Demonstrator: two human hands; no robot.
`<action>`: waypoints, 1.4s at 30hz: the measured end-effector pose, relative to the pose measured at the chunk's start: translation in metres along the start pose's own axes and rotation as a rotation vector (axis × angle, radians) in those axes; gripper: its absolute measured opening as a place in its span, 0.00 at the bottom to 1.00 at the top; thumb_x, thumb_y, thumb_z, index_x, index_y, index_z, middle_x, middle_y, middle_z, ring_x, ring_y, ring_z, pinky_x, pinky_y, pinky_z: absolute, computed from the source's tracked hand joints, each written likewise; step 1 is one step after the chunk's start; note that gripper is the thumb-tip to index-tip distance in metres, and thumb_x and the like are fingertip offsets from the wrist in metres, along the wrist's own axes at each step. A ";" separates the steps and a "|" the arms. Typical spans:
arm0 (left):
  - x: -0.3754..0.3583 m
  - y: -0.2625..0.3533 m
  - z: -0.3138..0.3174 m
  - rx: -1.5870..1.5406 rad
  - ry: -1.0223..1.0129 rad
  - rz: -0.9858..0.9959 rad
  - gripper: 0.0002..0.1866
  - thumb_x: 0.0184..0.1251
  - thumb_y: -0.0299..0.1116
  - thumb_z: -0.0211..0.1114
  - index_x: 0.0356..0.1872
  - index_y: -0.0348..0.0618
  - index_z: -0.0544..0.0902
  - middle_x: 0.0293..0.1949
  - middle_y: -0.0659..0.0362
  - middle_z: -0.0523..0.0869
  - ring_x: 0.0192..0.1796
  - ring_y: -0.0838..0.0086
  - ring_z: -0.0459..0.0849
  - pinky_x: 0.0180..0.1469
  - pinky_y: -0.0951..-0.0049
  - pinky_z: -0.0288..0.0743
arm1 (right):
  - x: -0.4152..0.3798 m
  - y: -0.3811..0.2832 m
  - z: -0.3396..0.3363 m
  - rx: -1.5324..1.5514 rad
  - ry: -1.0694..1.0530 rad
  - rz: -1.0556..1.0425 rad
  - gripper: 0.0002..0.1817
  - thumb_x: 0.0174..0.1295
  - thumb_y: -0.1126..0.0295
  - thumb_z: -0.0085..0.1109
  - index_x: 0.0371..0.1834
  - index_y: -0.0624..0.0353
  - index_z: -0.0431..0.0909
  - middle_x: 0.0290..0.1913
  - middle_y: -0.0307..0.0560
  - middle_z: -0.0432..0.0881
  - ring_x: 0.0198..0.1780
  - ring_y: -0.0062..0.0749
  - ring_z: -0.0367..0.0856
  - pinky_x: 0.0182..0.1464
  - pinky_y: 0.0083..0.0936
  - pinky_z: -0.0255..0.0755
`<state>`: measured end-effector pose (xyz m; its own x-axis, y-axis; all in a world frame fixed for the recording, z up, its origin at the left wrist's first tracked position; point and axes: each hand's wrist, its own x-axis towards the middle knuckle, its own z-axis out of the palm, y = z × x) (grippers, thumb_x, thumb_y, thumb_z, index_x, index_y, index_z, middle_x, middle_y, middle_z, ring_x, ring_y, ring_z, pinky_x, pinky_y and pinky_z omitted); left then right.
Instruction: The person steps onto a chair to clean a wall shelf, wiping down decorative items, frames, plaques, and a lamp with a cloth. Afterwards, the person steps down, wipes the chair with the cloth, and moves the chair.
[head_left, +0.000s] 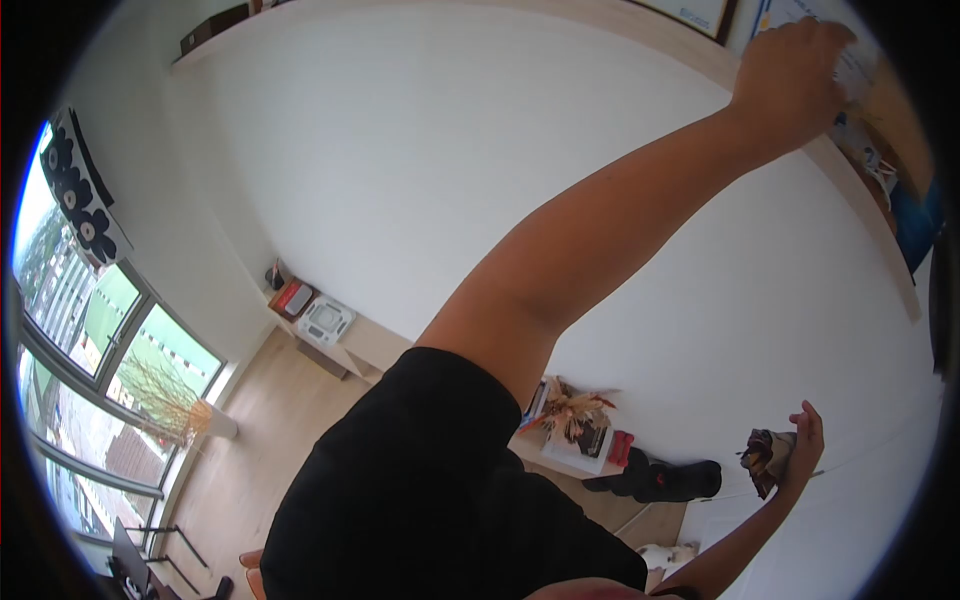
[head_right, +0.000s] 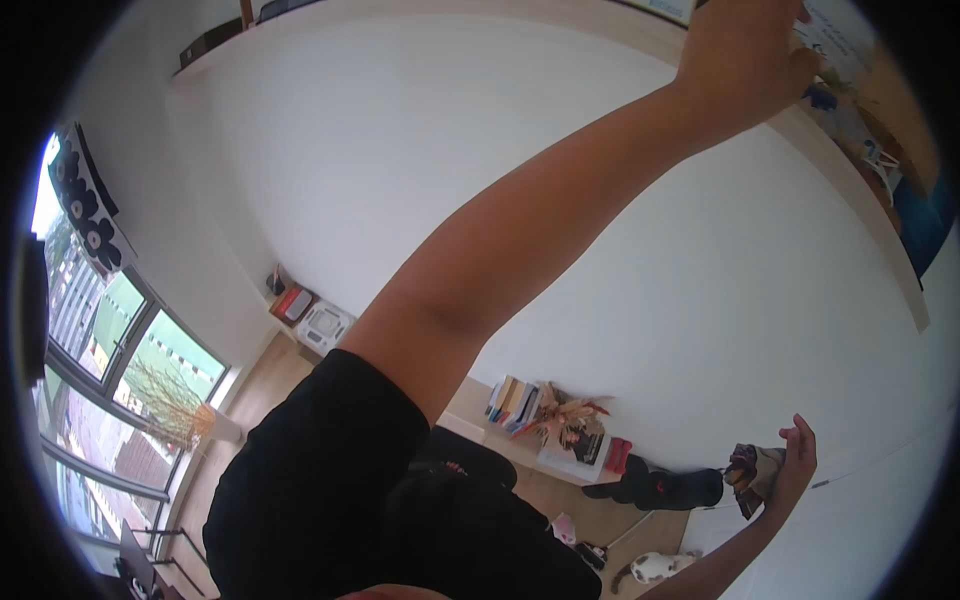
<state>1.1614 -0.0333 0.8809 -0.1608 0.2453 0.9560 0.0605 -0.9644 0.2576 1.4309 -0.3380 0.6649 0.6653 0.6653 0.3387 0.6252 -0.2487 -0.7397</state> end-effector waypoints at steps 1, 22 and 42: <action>-0.020 -0.004 -0.016 -0.017 0.013 0.118 0.13 0.51 0.29 0.71 0.39 0.41 0.84 0.41 0.55 0.84 0.44 0.65 0.82 0.46 0.67 0.77 | 0.004 -0.003 0.016 0.013 -0.042 -0.004 0.19 0.69 0.57 0.53 0.56 0.57 0.77 0.38 0.41 0.79 0.42 0.23 0.73 0.48 0.22 0.66; -0.543 0.057 -0.598 1.285 -0.582 -1.361 0.20 0.55 0.40 0.70 0.50 0.49 0.81 0.59 0.51 0.71 0.54 0.58 0.78 0.54 0.63 0.73 | -0.085 0.080 0.341 0.009 -0.983 0.248 0.16 0.67 0.63 0.56 0.54 0.60 0.78 0.38 0.40 0.80 0.42 0.20 0.73 0.48 0.18 0.66; -0.727 -0.019 -0.587 1.004 -0.984 -1.627 0.19 0.57 0.45 0.67 0.45 0.45 0.84 0.53 0.43 0.75 0.54 0.55 0.76 0.58 0.60 0.71 | -0.220 0.333 0.358 0.019 -0.861 0.470 0.18 0.67 0.61 0.56 0.52 0.63 0.78 0.38 0.43 0.83 0.40 0.22 0.78 0.47 0.20 0.69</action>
<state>0.6987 -0.2514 0.0983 -0.1858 0.8618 -0.4721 0.8505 0.3816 0.3621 1.3464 -0.3156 0.1362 0.3155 0.7891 -0.5270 0.3608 -0.6134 -0.7025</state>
